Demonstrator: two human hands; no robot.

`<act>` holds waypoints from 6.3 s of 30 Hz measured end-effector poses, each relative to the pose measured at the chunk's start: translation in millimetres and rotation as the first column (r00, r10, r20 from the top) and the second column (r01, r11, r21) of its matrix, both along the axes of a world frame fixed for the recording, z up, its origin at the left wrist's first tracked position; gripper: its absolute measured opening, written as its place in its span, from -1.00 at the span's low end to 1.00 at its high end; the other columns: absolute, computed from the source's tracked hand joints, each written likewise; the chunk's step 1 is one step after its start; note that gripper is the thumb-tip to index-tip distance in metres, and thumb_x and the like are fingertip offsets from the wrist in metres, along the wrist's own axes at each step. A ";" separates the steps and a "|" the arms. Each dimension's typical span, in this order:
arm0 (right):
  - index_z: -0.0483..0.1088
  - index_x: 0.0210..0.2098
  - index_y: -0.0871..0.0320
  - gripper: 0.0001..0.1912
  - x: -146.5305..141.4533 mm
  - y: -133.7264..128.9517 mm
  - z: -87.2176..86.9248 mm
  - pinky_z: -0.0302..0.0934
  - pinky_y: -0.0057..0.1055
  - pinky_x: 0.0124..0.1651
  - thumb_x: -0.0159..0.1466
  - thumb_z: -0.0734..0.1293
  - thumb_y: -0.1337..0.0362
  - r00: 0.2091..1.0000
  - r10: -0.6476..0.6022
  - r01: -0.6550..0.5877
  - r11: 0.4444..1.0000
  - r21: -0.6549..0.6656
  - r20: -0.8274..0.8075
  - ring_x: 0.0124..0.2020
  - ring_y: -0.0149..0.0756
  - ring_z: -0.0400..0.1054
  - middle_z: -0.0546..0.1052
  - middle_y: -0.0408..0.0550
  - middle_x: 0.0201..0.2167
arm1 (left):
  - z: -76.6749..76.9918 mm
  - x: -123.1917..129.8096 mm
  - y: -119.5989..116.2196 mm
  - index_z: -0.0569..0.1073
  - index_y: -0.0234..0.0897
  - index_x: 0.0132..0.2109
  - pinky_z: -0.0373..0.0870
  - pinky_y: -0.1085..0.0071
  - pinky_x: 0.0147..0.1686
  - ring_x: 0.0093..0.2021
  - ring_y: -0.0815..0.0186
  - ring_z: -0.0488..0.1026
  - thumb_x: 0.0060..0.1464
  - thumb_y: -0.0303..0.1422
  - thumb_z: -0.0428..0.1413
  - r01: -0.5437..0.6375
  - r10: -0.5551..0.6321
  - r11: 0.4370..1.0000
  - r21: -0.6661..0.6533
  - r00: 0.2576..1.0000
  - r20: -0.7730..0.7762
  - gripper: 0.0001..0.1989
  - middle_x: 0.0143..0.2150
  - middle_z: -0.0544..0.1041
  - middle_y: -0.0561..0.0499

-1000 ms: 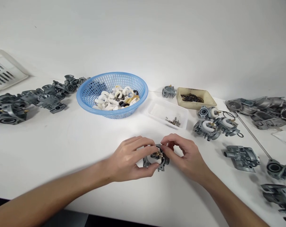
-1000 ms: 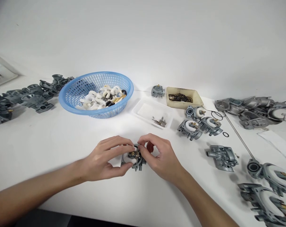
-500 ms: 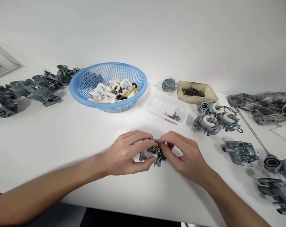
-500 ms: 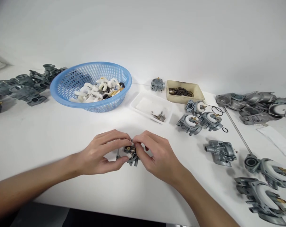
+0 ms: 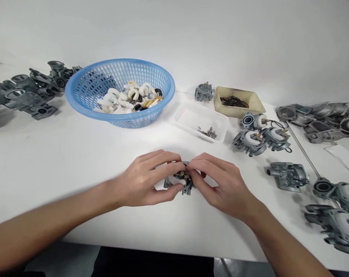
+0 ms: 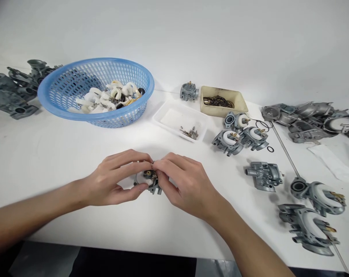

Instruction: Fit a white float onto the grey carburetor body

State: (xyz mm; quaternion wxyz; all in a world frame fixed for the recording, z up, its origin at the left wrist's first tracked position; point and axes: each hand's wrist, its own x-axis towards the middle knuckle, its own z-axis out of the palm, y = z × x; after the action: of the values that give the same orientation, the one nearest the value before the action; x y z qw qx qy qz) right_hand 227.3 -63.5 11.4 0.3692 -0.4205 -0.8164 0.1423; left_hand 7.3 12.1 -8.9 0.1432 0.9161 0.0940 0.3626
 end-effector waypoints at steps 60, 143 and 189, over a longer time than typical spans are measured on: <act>0.49 -0.18 0.27 -0.82 3.6 -3.7 4.3 0.28 -0.35 -0.27 0.34 0.26 0.53 0.969 -0.055 0.024 0.991 0.129 0.240 -0.32 -0.35 0.39 0.51 -0.01 -0.26 | -6.8 -3.3 9.1 0.37 -0.38 0.13 0.52 0.28 -0.06 -0.04 0.18 0.55 0.26 -0.23 0.13 -0.019 0.019 1.000 0.006 0.989 -0.146 -0.61 -0.01 0.53 -0.16; 0.43 -0.15 0.20 -0.82 0.0 -3.7 -1.2 0.26 -0.41 -0.30 0.32 0.27 0.51 0.993 0.008 -0.022 0.994 0.109 0.119 -0.34 -0.42 0.33 0.47 -0.09 -0.27 | -9.4 -0.3 1.3 0.39 -0.32 0.14 0.57 0.24 -0.12 -0.07 0.14 0.58 0.19 -0.05 0.17 -0.130 0.121 0.990 -0.063 0.984 -0.132 -0.47 0.02 0.53 -0.20; 0.41 -0.11 0.18 -0.85 0.0 -5.3 3.1 0.19 -0.42 -0.31 0.38 0.26 0.46 0.985 -0.017 0.016 1.000 0.008 0.173 -0.33 -0.44 0.29 0.42 -0.11 -0.24 | -6.8 -2.0 5.2 0.38 -0.31 0.17 0.49 0.30 -0.04 -0.02 0.21 0.52 0.27 -0.17 0.14 -0.077 0.044 0.983 -0.168 0.980 -0.192 -0.57 0.05 0.50 -0.13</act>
State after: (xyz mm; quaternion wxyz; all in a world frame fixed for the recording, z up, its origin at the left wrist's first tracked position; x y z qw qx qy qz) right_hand 227.4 -68.8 14.5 0.2992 -0.4367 -0.8425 0.0995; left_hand 5.3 17.4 -15.7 0.2022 0.9267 0.1664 0.2694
